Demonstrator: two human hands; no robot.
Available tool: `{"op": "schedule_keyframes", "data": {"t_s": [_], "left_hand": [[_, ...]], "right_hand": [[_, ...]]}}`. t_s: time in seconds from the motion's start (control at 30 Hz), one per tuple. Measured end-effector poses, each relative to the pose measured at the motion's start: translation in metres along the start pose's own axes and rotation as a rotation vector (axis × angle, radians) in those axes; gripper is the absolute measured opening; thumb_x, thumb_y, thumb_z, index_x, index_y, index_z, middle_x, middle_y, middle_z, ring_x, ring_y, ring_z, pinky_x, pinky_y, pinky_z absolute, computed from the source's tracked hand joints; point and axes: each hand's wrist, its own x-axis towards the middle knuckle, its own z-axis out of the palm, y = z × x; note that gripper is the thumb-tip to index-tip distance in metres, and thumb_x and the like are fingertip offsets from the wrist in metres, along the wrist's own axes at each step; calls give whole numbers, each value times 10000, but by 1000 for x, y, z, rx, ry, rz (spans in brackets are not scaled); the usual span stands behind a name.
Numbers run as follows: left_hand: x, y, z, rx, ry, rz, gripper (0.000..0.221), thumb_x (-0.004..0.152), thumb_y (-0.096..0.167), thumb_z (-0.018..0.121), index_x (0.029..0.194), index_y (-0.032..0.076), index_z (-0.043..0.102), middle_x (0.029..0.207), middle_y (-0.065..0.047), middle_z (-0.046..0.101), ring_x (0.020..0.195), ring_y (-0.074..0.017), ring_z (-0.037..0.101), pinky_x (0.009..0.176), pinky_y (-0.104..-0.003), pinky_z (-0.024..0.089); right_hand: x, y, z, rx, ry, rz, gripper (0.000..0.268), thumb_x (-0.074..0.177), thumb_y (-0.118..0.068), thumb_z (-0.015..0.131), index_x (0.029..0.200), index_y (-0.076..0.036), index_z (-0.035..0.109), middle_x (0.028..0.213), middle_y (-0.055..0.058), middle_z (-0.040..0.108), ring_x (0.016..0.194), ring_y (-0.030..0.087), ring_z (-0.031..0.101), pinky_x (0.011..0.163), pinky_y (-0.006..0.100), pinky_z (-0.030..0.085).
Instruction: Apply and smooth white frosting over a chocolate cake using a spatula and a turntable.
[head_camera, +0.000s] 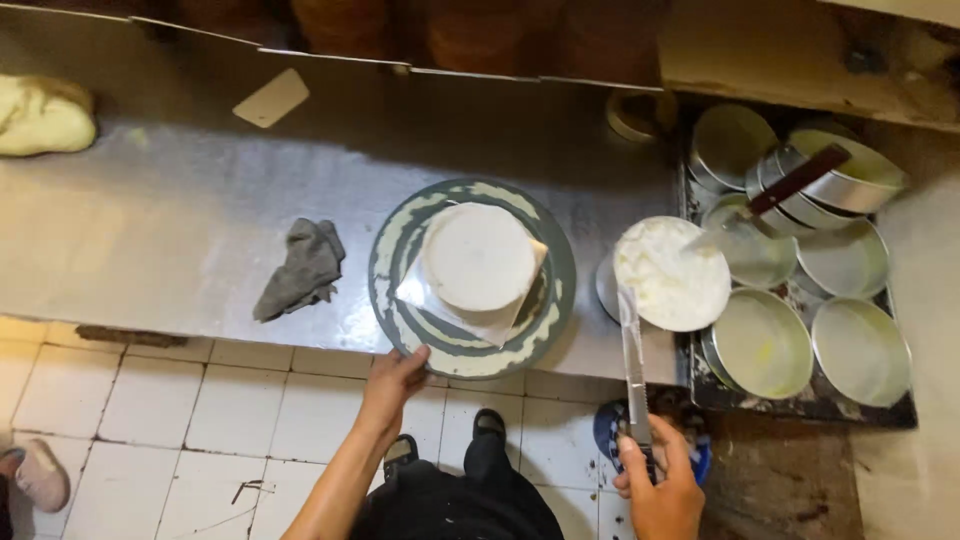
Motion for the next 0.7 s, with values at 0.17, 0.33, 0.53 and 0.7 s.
{"op": "schedule_keyframes", "data": {"t_s": [0.17, 0.33, 0.53, 0.7], "left_hand": [[4, 39, 3, 10, 178, 52, 589, 956, 300, 568, 1488, 52, 520, 1230, -154, 647, 926, -218, 601, 894, -341, 483], [-5, 24, 7, 62, 107, 42, 464, 987, 200, 542, 1420, 33, 542, 1129, -173, 655, 925, -260, 636, 881, -371, 511], [-2, 4, -1, 20, 82, 56, 378, 1010, 203, 560, 1325, -2, 598, 967, -153, 629, 780, -224, 594, 811, -362, 534], [-5, 7, 3, -10, 126, 27, 453, 983, 231, 595, 1377, 6, 591, 982, -132, 584, 804, -211, 568, 845, -358, 530]], "right_hand": [[9, 10, -1, -404, 116, -446, 585, 827, -9, 620, 1401, -125, 627, 1175, 138, 720, 1030, 294, 706, 880, 411, 539], [-3, -37, 12, -592, 204, -504, 627, 889, -14, 619, 1440, -313, 643, 992, 70, 638, 708, 221, 612, 659, 355, 507], [5, -68, 40, -695, 248, -627, 643, 900, -78, 666, 1421, -450, 597, 1070, 44, 612, 695, 166, 568, 530, 306, 512], [2, -90, 55, -757, 217, -656, 714, 864, -66, 652, 1455, -453, 549, 1153, 40, 552, 885, 261, 603, 629, 405, 540]]}}
